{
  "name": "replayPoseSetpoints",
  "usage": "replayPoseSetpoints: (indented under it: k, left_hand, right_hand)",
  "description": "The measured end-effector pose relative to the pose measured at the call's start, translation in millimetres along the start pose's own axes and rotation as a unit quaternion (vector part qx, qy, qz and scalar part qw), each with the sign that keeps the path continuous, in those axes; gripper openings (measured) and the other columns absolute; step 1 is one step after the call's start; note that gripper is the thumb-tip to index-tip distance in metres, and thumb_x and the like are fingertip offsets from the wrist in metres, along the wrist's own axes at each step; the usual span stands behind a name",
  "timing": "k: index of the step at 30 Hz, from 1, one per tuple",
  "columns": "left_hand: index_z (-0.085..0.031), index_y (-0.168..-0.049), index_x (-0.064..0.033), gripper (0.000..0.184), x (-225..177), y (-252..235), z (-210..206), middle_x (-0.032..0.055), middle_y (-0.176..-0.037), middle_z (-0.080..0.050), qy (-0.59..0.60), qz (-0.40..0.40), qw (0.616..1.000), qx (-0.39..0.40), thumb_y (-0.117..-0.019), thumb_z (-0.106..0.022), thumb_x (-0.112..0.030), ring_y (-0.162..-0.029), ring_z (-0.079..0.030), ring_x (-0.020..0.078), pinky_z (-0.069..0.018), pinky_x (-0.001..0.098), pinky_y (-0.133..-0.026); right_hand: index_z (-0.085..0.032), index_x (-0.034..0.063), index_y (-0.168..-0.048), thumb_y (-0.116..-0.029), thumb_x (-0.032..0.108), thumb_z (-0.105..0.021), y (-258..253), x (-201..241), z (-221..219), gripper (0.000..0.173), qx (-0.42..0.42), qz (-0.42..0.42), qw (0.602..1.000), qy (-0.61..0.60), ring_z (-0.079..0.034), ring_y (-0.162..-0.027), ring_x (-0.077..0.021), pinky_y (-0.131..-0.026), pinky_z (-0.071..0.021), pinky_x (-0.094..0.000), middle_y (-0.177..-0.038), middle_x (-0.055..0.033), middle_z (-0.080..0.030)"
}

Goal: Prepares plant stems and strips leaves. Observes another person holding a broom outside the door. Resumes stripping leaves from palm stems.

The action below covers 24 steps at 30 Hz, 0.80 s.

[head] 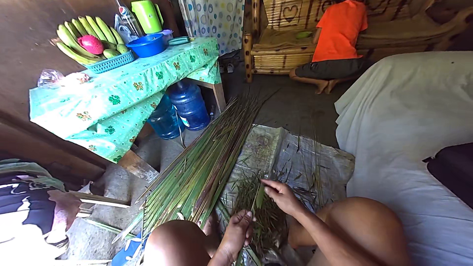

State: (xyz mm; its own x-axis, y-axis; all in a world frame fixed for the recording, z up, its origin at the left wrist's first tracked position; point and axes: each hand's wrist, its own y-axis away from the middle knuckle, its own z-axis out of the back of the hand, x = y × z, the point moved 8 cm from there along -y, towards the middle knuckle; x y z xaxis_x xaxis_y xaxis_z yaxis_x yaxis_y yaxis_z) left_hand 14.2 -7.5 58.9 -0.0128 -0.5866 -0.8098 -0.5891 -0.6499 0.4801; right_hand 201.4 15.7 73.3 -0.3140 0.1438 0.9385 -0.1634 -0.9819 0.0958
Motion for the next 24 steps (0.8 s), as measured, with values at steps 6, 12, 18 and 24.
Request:
replayPoseSetpoints:
  k: [6, 12, 18, 24]
  left_hand:
    - [-0.057, -0.1, -0.0043, 0.029, -1, -3, 1, -0.0051, -0.055, -0.048, -0.013, -0.007, 1.0, -0.006, -0.1118, -0.033, -0.015, -0.043, -0.044, 0.0015, -0.0405, 0.0155, -0.043]
    - [-0.057, -0.107, -0.0036, 0.028, 0, -2, -3, -0.0025, -0.064, -0.057, -0.033, -0.018, 0.999, 0.023, -0.1115, -0.031, -0.015, -0.052, -0.057, 0.0052, -0.0519, 0.0192, -0.052]
    - [-0.058, -0.101, -0.0022, 0.025, 2, 5, 5, -0.0007, -0.066, -0.059, -0.045, 0.002, 0.999, -0.016, -0.1109, -0.037, -0.011, -0.052, -0.058, 0.0059, -0.0524, 0.0194, -0.051]
    - [-0.056, -0.1, -0.0036, 0.028, 2, -1, 10, -0.0049, -0.056, -0.045, -0.01, 0.005, 0.999, -0.038, -0.1122, -0.032, -0.013, -0.042, -0.042, 0.0021, -0.0387, 0.0158, -0.042]
  right_hand:
    - [-0.06, 0.0013, -0.136, -0.103, 0.014, -0.05, 16, 2, -8, 0.036, 0.074, -0.092, 0.984, -0.13, -0.051, -0.055, -0.0062, -0.051, -0.0437, -0.0227, -0.075, 0.001, -0.059]
    - [-0.063, 0.0048, -0.131, -0.1045, 0.017, -0.049, 29, 2, -43, 0.032, 0.174, -0.138, 0.954, -0.203, -0.049, -0.052, -0.0045, -0.048, -0.0418, -0.0193, -0.069, 0.0041, -0.056]
    - [-0.065, 0.0, -0.123, -0.1046, 0.014, -0.052, 21, 5, -25, 0.026, 0.126, -0.106, 0.98, -0.112, -0.049, -0.057, -0.0044, -0.053, -0.0419, -0.0206, -0.075, 0.0013, -0.056]
    - [-0.069, -0.0023, -0.124, -0.1035, 0.02, -0.054, 36, 24, -47, 0.034, 0.169, 0.066, 0.977, 0.113, -0.068, -0.107, -0.026, -0.098, -0.0515, -0.0419, -0.116, -0.0197, -0.071]
